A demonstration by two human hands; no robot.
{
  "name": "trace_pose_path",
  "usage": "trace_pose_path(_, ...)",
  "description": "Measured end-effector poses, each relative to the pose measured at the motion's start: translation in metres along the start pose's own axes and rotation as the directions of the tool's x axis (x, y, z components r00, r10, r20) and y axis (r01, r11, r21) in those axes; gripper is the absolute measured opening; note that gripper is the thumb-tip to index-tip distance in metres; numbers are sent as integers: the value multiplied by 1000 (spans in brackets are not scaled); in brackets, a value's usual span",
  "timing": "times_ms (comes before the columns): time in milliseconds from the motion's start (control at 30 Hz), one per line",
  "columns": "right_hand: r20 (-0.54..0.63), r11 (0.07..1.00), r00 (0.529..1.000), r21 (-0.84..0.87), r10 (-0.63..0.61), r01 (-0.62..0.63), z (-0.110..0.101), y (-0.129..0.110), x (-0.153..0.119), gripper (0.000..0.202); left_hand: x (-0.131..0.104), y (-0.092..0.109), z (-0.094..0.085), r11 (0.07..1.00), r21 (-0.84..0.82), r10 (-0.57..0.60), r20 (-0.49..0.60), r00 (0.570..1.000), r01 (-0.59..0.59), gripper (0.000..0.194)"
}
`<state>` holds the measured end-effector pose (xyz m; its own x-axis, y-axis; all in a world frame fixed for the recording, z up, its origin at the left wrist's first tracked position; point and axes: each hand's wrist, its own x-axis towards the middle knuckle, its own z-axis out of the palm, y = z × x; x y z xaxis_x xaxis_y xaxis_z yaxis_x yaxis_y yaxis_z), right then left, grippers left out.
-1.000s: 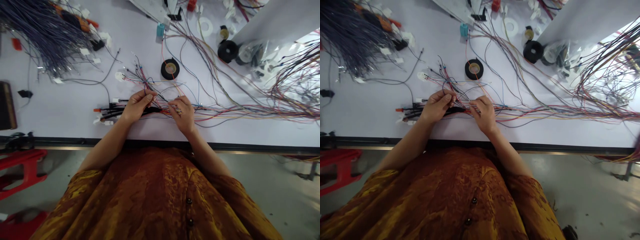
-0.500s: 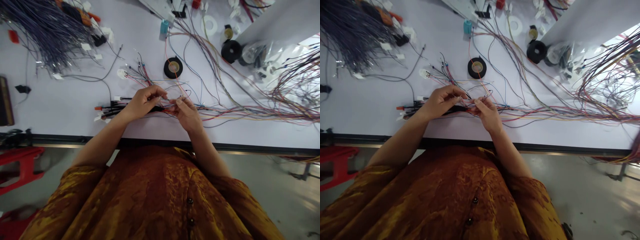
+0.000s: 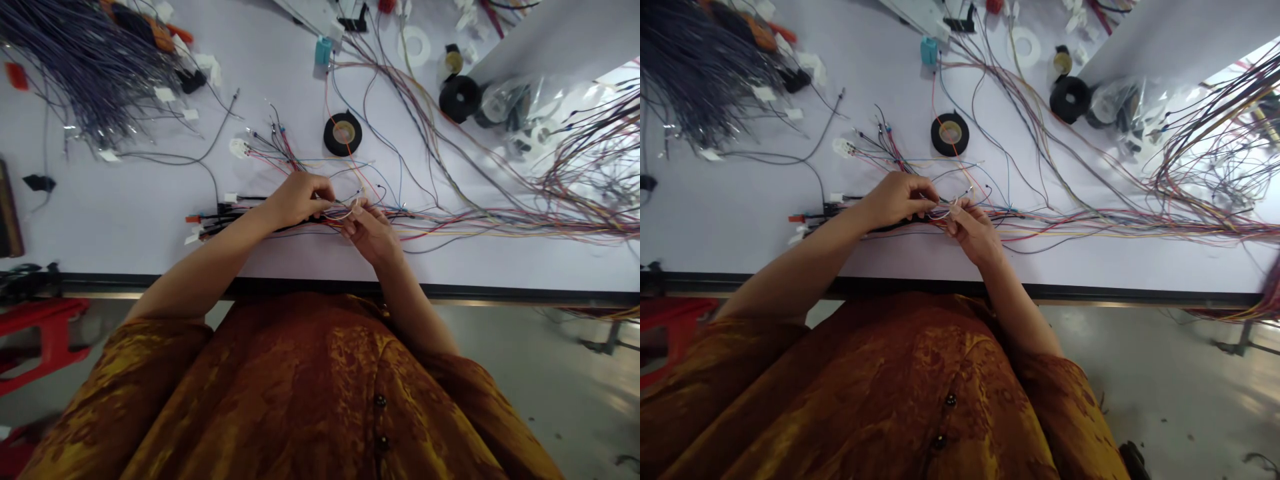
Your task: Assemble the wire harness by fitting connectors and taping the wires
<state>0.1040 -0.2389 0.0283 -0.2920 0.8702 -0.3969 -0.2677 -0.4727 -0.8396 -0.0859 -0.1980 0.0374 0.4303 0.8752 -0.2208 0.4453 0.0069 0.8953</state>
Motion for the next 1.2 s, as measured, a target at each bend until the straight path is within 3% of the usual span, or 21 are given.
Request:
trace_pose_path(100,-39,995,999,100,-22,25,-5,4,-6,26,9,11,-1,982,180,29,135,990,-54,12)
trace_pose_path(167,-11,991,1000,130,23,-21,-9,6,-8,21,16,17,-2,956,275,45,196,980,-99,13)
trace_pose_path(267,62,988,994,118,92,-98,-9,5,-9,31,24,19,-1,909,383,63,260,964,-163,14)
trace_pose_path(400,78,995,996,77,53,-59,5,2,-2,35,29,16,4,887,430,31,307,951,-167,18)
trace_pose_path(500,58,997,998,80,2,-7,17,1,2,31,32,13,6,901,406,6,339,941,-152,19)
trace_pose_path(600,13,992,1000,127,-23,21,15,1,0,30,35,8,4,941,317,-3,354,935,-117,18)
trace_pose_path(767,-196,953,966,282,171,-111,-12,7,-8,21,39,-5,-8,999,17,-50,367,929,47,14)
trace_pose_path(833,-229,942,949,303,218,-143,-17,9,-10,16,40,-10,-11,994,-38,-77,389,918,99,12)
trace_pose_path(1000,-203,986,977,166,59,-25,-8,9,-8,19,40,-10,-13,992,-32,-108,311,944,124,5)
trace_pose_path(1100,-177,997,982,-51,-71,63,-8,6,-5,32,36,-4,-13,990,-25,-121,345,931,138,7)
trace_pose_path(1200,-141,952,984,-302,-108,61,-17,6,-1,41,26,2,-11,993,-43,-92,346,934,113,14)
